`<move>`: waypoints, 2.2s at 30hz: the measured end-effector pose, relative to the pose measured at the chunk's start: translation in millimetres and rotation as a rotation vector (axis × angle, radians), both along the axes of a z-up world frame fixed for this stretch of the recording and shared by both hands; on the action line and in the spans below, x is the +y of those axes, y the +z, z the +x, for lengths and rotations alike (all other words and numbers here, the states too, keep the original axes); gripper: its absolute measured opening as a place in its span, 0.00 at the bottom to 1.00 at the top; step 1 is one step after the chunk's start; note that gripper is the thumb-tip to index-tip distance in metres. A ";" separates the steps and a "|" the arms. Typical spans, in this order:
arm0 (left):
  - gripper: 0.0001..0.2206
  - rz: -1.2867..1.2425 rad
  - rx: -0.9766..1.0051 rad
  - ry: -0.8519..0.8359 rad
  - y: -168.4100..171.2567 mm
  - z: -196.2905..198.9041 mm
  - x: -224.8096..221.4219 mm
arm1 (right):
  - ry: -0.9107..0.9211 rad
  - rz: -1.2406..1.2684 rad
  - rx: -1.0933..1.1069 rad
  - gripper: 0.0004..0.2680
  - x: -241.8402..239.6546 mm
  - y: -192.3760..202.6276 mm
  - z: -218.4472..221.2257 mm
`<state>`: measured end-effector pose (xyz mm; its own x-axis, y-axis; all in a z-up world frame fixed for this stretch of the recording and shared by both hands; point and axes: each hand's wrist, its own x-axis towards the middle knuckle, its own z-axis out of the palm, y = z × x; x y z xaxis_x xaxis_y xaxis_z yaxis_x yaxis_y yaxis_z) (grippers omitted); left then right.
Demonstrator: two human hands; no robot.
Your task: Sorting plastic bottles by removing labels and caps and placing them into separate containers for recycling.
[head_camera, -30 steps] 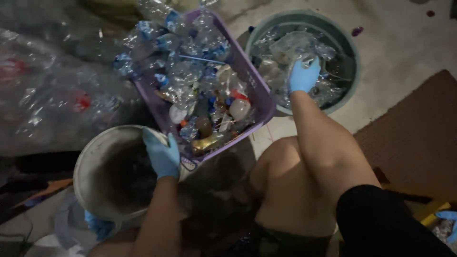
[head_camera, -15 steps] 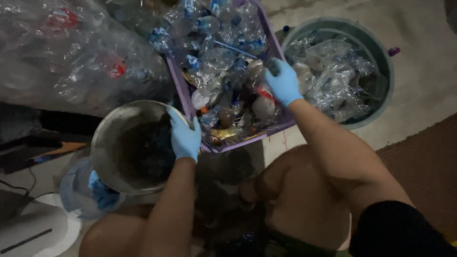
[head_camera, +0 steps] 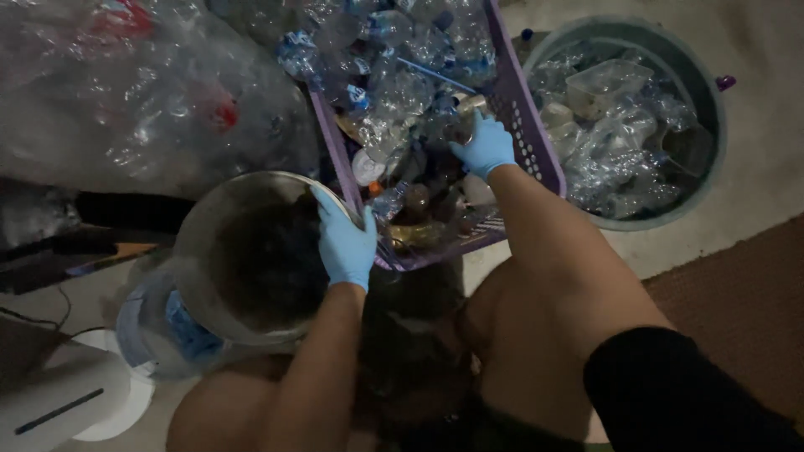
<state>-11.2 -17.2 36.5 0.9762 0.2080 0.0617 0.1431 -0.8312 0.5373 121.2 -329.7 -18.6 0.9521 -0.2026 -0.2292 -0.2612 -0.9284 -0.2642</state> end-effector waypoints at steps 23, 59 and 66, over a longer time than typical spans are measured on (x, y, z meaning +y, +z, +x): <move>0.45 0.038 0.169 0.002 19.2 7.7 -5.9 | -0.159 0.551 -0.350 0.18 36.9 -21.8 33.1; 0.21 -1.231 -0.385 -0.116 187.3 -44.1 -9.2 | 0.178 1.580 -0.185 0.16 163.8 247.4 -194.7; 0.20 -1.186 -0.439 -0.113 121.8 -21.2 1.5 | 0.432 1.016 -0.317 0.27 174.6 232.6 -197.5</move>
